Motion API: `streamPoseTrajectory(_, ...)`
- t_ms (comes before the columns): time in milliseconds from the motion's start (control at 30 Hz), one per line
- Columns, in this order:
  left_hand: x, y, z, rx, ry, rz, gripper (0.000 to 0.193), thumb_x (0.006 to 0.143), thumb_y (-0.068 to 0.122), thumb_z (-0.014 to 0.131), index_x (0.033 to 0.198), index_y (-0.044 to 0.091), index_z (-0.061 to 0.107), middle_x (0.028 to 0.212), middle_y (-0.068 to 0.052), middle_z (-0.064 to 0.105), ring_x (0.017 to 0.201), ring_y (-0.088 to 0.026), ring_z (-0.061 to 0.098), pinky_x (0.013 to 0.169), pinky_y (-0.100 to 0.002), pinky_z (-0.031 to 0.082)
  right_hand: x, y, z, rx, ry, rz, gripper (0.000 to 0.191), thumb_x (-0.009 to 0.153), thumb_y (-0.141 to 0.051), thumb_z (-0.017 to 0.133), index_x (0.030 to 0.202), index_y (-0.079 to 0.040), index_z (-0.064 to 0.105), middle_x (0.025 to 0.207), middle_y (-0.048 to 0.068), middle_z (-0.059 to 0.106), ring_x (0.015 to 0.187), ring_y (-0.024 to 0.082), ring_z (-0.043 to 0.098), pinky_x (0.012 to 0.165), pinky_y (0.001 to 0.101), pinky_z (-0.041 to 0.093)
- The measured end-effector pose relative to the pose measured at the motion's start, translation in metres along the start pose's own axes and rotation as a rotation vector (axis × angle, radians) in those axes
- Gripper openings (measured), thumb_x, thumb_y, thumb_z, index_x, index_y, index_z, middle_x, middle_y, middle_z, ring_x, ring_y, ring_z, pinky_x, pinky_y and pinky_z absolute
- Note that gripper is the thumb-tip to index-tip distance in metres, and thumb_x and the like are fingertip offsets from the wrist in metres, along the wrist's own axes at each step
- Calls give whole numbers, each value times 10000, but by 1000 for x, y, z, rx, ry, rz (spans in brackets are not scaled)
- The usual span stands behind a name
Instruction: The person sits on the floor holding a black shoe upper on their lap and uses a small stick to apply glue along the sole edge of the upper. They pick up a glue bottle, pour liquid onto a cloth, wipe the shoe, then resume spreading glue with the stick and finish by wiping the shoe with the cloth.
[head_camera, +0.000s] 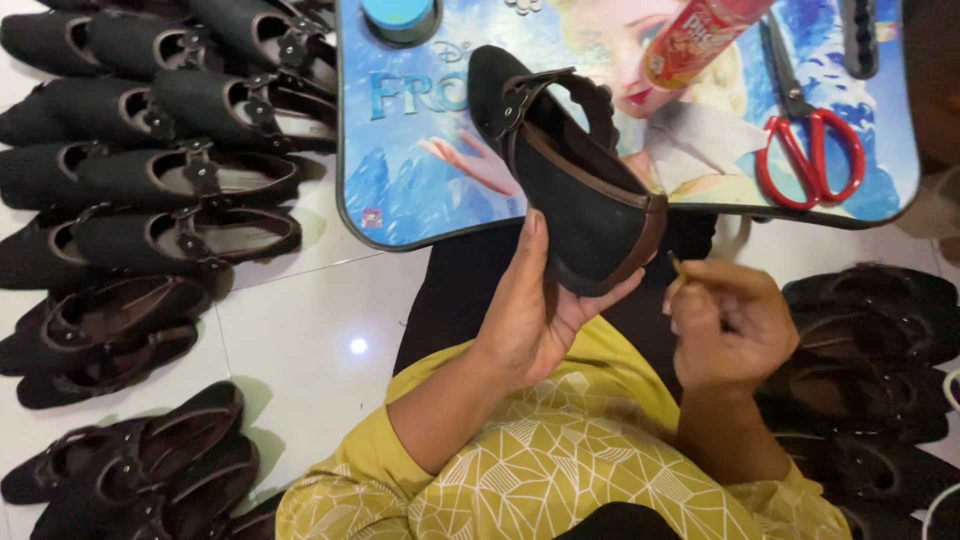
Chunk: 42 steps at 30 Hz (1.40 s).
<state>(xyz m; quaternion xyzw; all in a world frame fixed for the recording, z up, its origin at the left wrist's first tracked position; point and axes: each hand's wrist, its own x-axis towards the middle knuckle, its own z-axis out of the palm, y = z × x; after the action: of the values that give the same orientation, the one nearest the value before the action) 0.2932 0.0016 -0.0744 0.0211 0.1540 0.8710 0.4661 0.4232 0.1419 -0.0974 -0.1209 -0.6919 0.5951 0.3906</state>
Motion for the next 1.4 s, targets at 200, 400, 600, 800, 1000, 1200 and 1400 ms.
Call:
streamPoseTrajectory(200,2,-10,3,165,4,77,699,1115,405,446,1700,285,82,1599,-105,403,1336,-266,561,1018,-477,555,-2,-16,-3,-381,-56,-147,199,933,113,765,1086,35,662,894,80,689,628,45,524,576,165,400)
streamPoseTrajectory(400,7,-23,-4,370,88,99,799,1067,289,519,1671,318,-3,1559,-76,420,1302,-214,577,943,-419,591,-1,-26,-9,-447,-142,-129,197,874,120,777,1009,16,680,819,71,674,573,40,499,523,177,359)
streamPoseTrajectory(600,11,-35,-16,370,183,42,803,1084,252,469,1683,266,-65,1583,21,399,1280,-67,573,965,-237,570,-8,-25,-8,-545,-210,-159,222,858,99,799,1014,-24,700,735,40,604,583,85,513,512,211,377)
streamPoseTrajectory(800,12,-41,-29,500,159,58,755,1105,229,430,1690,222,-47,1588,4,390,1264,-55,532,927,-224,536,-17,-22,-8,-643,-238,-189,205,853,55,813,1011,-26,709,700,34,615,562,101,513,539,260,386)
streamPoseTrajectory(1000,6,-45,-44,596,155,141,726,1129,175,443,1715,139,17,1634,-69,371,1335,-121,463,1070,-253,435,-23,-15,-30,-576,-173,14,138,954,8,763,1076,-34,713,841,44,710,676,54,627,614,196,481)
streamPoseTrajectory(1200,3,-44,-49,828,120,260,680,1129,144,456,1683,21,83,1733,-118,254,1572,-189,287,1281,-326,243,5,-5,-39,-539,-25,-11,119,1016,35,791,1106,-5,725,835,49,691,689,52,584,640,178,444)
streamPoseTrajectory(1400,1,-41,-47,822,109,233,716,1110,182,483,1678,39,71,1713,-118,270,1543,-179,308,1254,-314,260,36,-18,-13,-591,-216,-56,192,941,58,798,1105,-25,740,825,43,662,616,51,528,568,192,395)
